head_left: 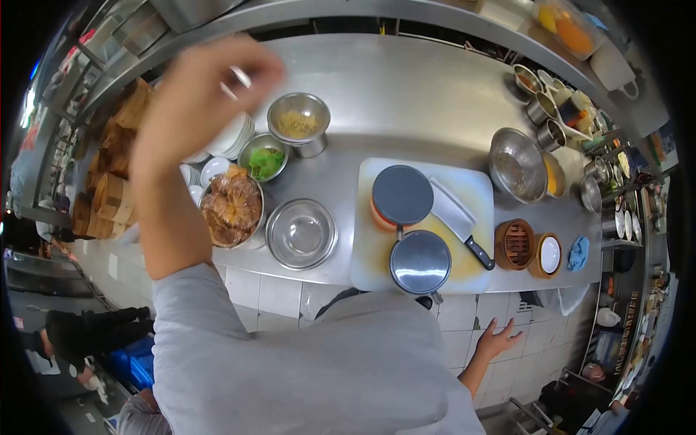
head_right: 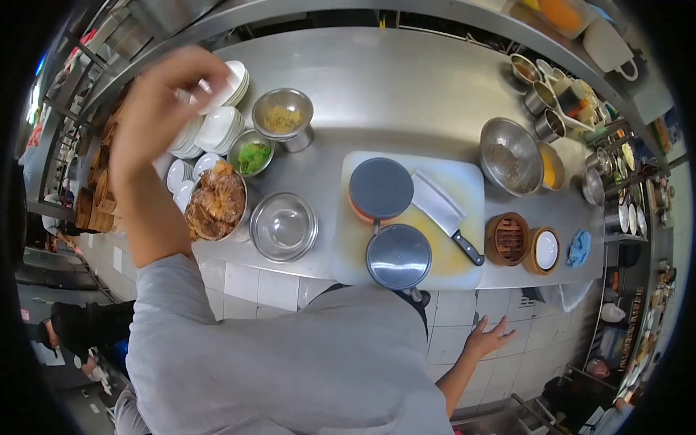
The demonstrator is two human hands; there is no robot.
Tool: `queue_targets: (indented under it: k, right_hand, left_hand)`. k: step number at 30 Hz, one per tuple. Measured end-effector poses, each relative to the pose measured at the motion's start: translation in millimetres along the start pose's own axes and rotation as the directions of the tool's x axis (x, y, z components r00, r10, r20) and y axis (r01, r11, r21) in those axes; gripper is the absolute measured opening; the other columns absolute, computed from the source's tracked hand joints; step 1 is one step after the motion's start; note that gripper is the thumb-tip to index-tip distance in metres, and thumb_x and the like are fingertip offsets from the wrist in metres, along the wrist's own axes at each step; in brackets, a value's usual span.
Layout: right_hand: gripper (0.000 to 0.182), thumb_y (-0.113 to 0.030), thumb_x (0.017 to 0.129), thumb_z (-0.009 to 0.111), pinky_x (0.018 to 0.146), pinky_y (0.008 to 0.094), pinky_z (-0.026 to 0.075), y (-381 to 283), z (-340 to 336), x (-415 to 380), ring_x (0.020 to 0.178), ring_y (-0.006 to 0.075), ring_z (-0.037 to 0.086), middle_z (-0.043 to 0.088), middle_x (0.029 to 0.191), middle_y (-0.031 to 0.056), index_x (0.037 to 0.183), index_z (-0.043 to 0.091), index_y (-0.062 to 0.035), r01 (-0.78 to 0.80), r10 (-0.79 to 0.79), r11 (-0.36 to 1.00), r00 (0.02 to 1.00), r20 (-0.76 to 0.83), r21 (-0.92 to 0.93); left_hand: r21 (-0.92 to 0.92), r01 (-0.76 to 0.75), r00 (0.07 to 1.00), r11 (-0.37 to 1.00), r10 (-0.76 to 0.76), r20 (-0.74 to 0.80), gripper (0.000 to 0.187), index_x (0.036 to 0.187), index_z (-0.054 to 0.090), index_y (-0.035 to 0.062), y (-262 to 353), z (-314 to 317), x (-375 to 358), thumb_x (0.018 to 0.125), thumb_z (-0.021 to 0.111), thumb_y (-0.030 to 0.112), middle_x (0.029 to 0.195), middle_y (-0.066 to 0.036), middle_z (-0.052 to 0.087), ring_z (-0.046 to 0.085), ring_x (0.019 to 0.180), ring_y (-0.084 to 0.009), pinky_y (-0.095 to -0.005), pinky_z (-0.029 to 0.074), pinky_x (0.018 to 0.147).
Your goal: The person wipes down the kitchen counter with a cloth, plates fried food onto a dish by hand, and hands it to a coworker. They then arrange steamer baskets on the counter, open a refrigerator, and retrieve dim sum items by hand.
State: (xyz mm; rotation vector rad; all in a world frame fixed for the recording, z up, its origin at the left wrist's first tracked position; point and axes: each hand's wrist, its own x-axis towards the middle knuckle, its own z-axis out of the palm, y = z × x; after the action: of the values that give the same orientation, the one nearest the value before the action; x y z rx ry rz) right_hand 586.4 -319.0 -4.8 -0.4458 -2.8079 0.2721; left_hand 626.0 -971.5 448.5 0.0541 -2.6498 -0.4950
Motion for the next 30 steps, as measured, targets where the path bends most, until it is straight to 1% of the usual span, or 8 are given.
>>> queue_targets:
  k: [3,6,9,13,18,24,28,30]
  right_hand:
    - [0.064,-0.036,0.095,0.078,0.118,0.0573,0.037,-2.2,-8.5,-5.8,0.147,0.0543,0.037,0.024,0.164,0.0374,0.151,0.056,-0.0134,0.031,-0.028,0.998,0.998,0.048,-0.062]
    - [0.063,-0.036,0.095,0.078,0.118,0.0569,0.037,1.9,-6.7,-1.4,0.146,0.0545,0.038,0.024,0.164,0.0377,0.149,0.058,-0.0123,0.056,-0.054,0.997,0.997,0.046,-0.046]
    - [0.063,-0.034,0.093,0.08,0.118,0.0569,0.037,3.2,-12.5,7.7,0.147,0.0539,0.037,0.025,0.164,0.0368,0.148,0.058,-0.0117,0.074,-0.075,0.997,0.996,0.046,0.024]
    - [0.065,-0.027,0.091,0.082,0.12,0.0566,0.035,4.3,-6.9,28.6,0.15,0.0536,0.034,0.027,0.165,0.0352,0.148,0.057,-0.0095,0.131,-0.131,0.991,0.99,0.054,0.015]
    - [0.063,-0.021,0.091,0.081,0.121,0.0571,0.033,-19.5,-7.8,33.3,0.151,0.0535,0.032,0.026,0.165,0.0356,0.147,0.057,-0.007,0.168,-0.168,0.983,0.986,0.001,0.074]
    - [0.062,-0.017,0.09,0.08,0.122,0.0549,0.033,-26.2,-10.1,10.6,0.152,0.0513,0.031,0.023,0.167,0.034,0.146,0.057,-0.0032,0.129,-0.134,0.985,0.99,0.035,0.113]
    - [0.061,-0.015,0.09,0.08,0.123,0.0529,0.032,-12.3,-24.9,-20.2,0.151,0.0498,0.032,0.025,0.167,0.0326,0.145,0.058,-0.0016,-0.02,-0.016,0.965,0.991,0.135,0.263]
    - [0.06,-0.017,0.09,0.081,0.123,0.0528,0.033,1.5,-25.9,-28.7,0.151,0.0503,0.033,0.026,0.166,0.0334,0.144,0.059,-0.0018,-0.042,0.019,0.982,0.992,0.124,0.183]
  left_hand:
    - [-0.122,-0.01,0.866,0.993,0.069,0.496,0.013,0.101,0.076,0.0025,-43.8,97.8,-38.2,0.092,0.072,0.012,0.104,-0.014,0.076,0.073,0.093,-0.0304,-0.04,0.058,0.084]
    - [0.362,0.01,0.348,0.932,-0.342,0.873,0.03,0.112,0.076,0.003,-55.1,175.5,-90.0,0.091,0.075,0.024,0.109,-0.02,0.075,0.071,0.102,-0.0378,-0.0446,0.056,0.092]
    - [0.115,0.259,0.755,0.959,-0.276,0.595,0.032,0.115,0.075,0.0026,-72.0,164.2,-114.0,0.09,0.076,0.023,0.109,-0.021,0.075,0.071,0.104,-0.0377,-0.0447,0.056,0.092]
    - [0.058,0.265,0.964,0.963,-0.266,0.018,0.025,0.111,0.075,0.0028,-76.6,83.4,-79.2,0.089,0.078,0.015,0.102,-0.017,0.075,0.071,0.096,-0.0345,-0.0415,0.056,0.087]
    - [0.287,0.095,0.517,0.953,0.199,-0.833,0.009,0.099,0.078,0.0064,-65.7,-66.7,-8.1,0.094,0.076,0.013,0.091,-0.01,0.076,0.072,0.076,-0.0285,-0.0363,0.058,0.077]
    - [0.629,0.371,0.79,0.684,0.125,-0.601,0.037,0.1,0.079,0.0037,-192.2,-204.7,74.1,0.098,0.062,0.037,0.101,-0.021,0.076,0.073,0.096,-0.0421,-0.0509,0.056,0.087]
    - [0.757,0.451,0.891,0.473,-0.284,-0.353,0.038,0.106,0.076,0.0004,-367.0,-248.2,122.6,0.093,0.066,0.035,0.11,-0.028,0.074,0.07,0.104,-0.0445,-0.0544,0.054,0.094]
    - [0.961,-0.012,0.969,0.278,-0.234,0.079,0.039,0.132,0.064,0.0051,-455.8,-265.0,124.0,0.103,0.052,0.028,0.133,-0.028,0.065,0.064,0.122,-0.0431,-0.0515,0.05,0.105]
